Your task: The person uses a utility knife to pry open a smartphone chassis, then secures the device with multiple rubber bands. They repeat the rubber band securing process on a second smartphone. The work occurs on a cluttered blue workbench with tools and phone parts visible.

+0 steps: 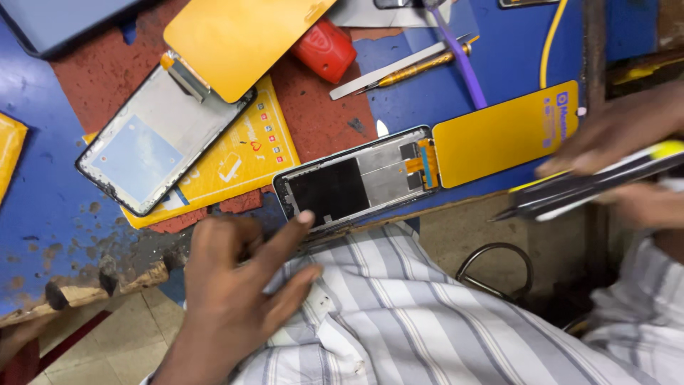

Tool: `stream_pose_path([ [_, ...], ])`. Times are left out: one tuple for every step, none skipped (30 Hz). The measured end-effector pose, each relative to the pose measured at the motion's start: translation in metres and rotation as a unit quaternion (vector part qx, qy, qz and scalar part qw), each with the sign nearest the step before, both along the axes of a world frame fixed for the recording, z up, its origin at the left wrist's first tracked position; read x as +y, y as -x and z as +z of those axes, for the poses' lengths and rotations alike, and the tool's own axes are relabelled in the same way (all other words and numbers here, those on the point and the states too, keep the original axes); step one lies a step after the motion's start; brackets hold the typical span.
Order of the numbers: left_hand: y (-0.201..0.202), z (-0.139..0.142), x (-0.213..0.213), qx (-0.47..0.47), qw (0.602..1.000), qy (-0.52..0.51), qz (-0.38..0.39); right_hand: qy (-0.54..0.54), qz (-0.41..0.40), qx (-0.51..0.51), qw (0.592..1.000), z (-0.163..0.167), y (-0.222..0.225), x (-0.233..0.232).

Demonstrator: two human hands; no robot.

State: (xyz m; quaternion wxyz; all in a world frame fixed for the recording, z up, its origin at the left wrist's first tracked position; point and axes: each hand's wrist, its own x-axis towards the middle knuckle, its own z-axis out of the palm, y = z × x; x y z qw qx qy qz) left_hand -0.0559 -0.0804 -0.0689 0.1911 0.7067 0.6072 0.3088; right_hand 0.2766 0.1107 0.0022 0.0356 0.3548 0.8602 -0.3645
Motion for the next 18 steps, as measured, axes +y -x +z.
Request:
stream_pose_path([
  [0.001, 0.005, 0.000, -0.040, 0.999, 0.004, 0.007, 0.010, -0.060, 0.075, 0.995, -0.004, -0.011, -0.009],
  [0.001, 0.010, 0.000, -0.095, 0.994, 0.022, 0.052, 0.020, -0.125, 0.163, 0.978, -0.012, -0.022, -0.020],
  [0.001, 0.016, 0.001, -0.148, 0.983, 0.038, 0.098, 0.031, -0.188, 0.236, 0.953, -0.024, -0.031, -0.031],
  [0.000, 0.022, 0.004, -0.199, 0.968, 0.052, 0.143, 0.043, -0.244, 0.319, 0.915, -0.035, -0.042, -0.042],
  [-0.003, 0.026, 0.010, -0.312, 0.936, 0.074, 0.147, 0.062, -0.289, 0.397, 0.869, -0.047, -0.052, -0.051],
  [-0.007, 0.029, 0.019, -0.422, 0.890, 0.097, 0.147, 0.082, -0.324, 0.459, 0.823, -0.059, -0.062, -0.056],
  [-0.010, 0.033, 0.030, -0.525, 0.831, 0.119, 0.144, 0.102, -0.356, 0.521, 0.769, -0.071, -0.071, -0.060],
  [-0.014, 0.037, 0.041, -0.515, 0.839, 0.131, 0.113, 0.111, -0.374, 0.564, 0.728, -0.080, -0.079, -0.064],
  [-0.020, 0.040, 0.054, -0.506, 0.847, 0.142, 0.083, 0.120, -0.383, 0.592, 0.699, -0.087, -0.086, -0.069],
  [-0.026, 0.044, 0.067, -0.494, 0.854, 0.152, 0.053, 0.127, -0.388, 0.621, 0.670, -0.094, -0.091, -0.075],
  [-0.034, 0.048, 0.077, -0.466, 0.870, 0.155, 0.037, 0.130, -0.390, 0.640, 0.649, -0.097, -0.096, -0.079],
  [-0.044, 0.052, 0.088, -0.437, 0.885, 0.157, 0.024, 0.131, -0.391, 0.655, 0.633, -0.100, -0.099, -0.083],
  [-0.052, 0.055, 0.099, -0.453, 0.879, 0.147, -0.003, 0.133, -0.393, 0.665, 0.622, -0.103, -0.101, -0.087],
  [-0.061, 0.057, 0.110, -0.469, 0.872, 0.139, -0.029, 0.134, -0.393, 0.673, 0.612, -0.104, -0.103, -0.091],
  [-0.069, 0.059, 0.119, -0.484, 0.863, 0.132, -0.057, 0.130, -0.396, 0.678, 0.606, -0.105, -0.106, -0.094],
  [-0.077, 0.059, 0.126, -0.455, 0.878, 0.130, -0.069, 0.128, -0.400, 0.679, 0.602, -0.105, -0.108, -0.097],
  [-0.085, 0.059, 0.133, -0.426, 0.892, 0.129, -0.080, 0.123, -0.404, 0.680, 0.599, -0.105, -0.110, -0.100],
  [-0.093, 0.057, 0.138, -0.397, 0.904, 0.127, -0.093, 0.118, -0.407, 0.681, 0.596, -0.105, -0.112, -0.102],
])
